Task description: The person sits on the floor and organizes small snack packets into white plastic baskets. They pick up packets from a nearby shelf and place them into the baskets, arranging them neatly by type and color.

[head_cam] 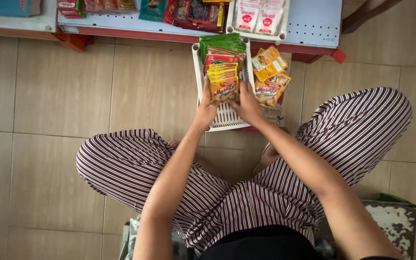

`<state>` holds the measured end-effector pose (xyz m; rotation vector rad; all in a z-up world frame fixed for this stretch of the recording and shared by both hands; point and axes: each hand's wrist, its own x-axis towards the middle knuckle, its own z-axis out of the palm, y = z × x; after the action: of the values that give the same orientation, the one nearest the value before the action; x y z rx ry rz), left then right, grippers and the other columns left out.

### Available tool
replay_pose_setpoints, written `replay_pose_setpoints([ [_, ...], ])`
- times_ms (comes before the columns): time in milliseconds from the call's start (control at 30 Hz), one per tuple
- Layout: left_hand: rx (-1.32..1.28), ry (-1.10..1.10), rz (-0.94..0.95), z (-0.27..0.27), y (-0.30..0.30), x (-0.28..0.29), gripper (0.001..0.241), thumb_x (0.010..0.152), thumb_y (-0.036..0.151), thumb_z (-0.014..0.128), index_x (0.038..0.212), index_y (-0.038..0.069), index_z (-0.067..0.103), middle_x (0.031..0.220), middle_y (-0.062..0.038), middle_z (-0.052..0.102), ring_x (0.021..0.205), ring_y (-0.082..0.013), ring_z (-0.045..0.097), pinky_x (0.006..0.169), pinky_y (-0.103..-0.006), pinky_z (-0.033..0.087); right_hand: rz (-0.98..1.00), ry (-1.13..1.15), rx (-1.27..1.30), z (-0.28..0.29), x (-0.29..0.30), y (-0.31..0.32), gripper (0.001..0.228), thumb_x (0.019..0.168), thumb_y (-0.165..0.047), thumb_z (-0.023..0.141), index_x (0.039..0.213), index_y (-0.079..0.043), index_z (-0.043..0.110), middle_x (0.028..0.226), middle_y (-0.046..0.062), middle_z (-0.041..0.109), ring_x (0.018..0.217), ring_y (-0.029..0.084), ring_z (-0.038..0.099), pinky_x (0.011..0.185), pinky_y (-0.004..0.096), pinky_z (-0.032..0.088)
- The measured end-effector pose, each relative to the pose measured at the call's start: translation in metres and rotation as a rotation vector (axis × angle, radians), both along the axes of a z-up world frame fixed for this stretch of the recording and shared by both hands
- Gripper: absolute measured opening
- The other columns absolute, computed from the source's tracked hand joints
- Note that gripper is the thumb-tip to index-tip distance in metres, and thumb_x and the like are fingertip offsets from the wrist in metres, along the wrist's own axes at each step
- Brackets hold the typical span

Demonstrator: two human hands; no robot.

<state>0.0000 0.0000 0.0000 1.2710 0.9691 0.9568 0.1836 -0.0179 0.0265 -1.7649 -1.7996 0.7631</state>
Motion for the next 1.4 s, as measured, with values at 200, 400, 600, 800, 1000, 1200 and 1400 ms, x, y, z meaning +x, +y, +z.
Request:
replay_pose_setpoints([
  [200,-0.018,-0.079,0.012,-0.017,0.004,0.001,0.077,0.104,-0.005,0.044,0.166,0.004,0.0,0.175,-0.016,0.01,0.16,-0.0222,0.013,0.127,-0.0314,0.016,0.003,-0.031,-0.026,0.001,0.012,0.004,0.085,0.084,-0.021,0.082,0.149,0.004,0.032,0.134,0.03,0.05,0.12,0.047,0.055,0.1,0.05,0.048],
  [400,-0.079,-0.135,0.011,-0.028,0.011,0.0,0.073,0.105,0.0,0.043,0.165,0.0,0.001,0.175,-0.016,0.007,0.161,-0.0223,0.006,0.128,-0.0312,0.008,-0.084,-0.129,0.038,0.024,0.044,0.021,0.051,0.094,-0.02,0.077,0.14,-0.007,0.059,0.139,0.02,0.055,0.128,0.038,0.058,0.109,0.045,0.049],
  [600,-0.126,-0.059,0.024,-0.023,0.013,-0.001,0.069,0.109,0.01,0.044,0.164,-0.001,0.003,0.175,-0.016,0.008,0.161,-0.0224,0.007,0.128,-0.0318,0.007,-0.152,-0.309,0.212,0.041,0.078,0.038,0.071,0.071,-0.021,0.091,0.134,-0.004,0.061,0.14,0.017,0.053,0.124,0.043,0.05,0.108,0.049,0.042],
  [800,-0.126,-0.089,0.034,-0.007,0.016,0.0,0.072,0.108,0.012,0.045,0.164,0.0,0.002,0.175,-0.015,0.005,0.161,-0.0221,0.004,0.128,-0.0327,0.006,-0.108,-0.34,0.048,0.027,0.094,0.045,0.069,0.07,-0.021,0.091,0.132,-0.007,0.065,0.142,0.01,0.059,0.128,0.036,0.053,0.11,0.044,0.043],
  [1000,0.007,0.065,0.093,0.036,0.017,-0.003,0.061,0.111,0.016,0.047,0.163,0.003,0.019,0.17,-0.018,0.027,0.16,-0.0299,0.018,0.127,-0.0373,0.019,-0.057,-0.419,0.073,0.026,0.096,0.045,0.033,0.085,-0.017,0.081,0.114,-0.005,0.073,0.122,0.015,0.071,0.108,0.033,0.068,0.094,0.043,0.054],
  [1200,0.198,0.354,0.224,0.085,0.013,-0.009,0.047,0.109,0.016,0.054,0.152,0.004,0.045,0.151,-0.022,0.055,0.148,-0.0358,0.041,0.119,-0.0424,0.038,-0.243,-0.237,0.01,0.094,0.1,0.043,0.013,0.102,-0.014,0.066,0.107,-0.004,0.073,0.107,0.013,0.075,0.079,0.026,0.073,0.07,0.04,0.059],
  [1400,0.038,0.187,0.19,0.109,0.014,-0.01,0.043,0.106,0.023,0.061,0.144,0.002,0.058,0.128,-0.013,0.071,0.115,-0.0176,0.066,0.098,-0.0328,0.053,-0.294,0.773,-0.037,0.132,0.098,0.026,0.021,0.108,-0.021,0.065,0.118,-0.003,0.068,0.111,0.003,0.073,0.1,0.01,0.069,0.088,0.029,0.058],
])
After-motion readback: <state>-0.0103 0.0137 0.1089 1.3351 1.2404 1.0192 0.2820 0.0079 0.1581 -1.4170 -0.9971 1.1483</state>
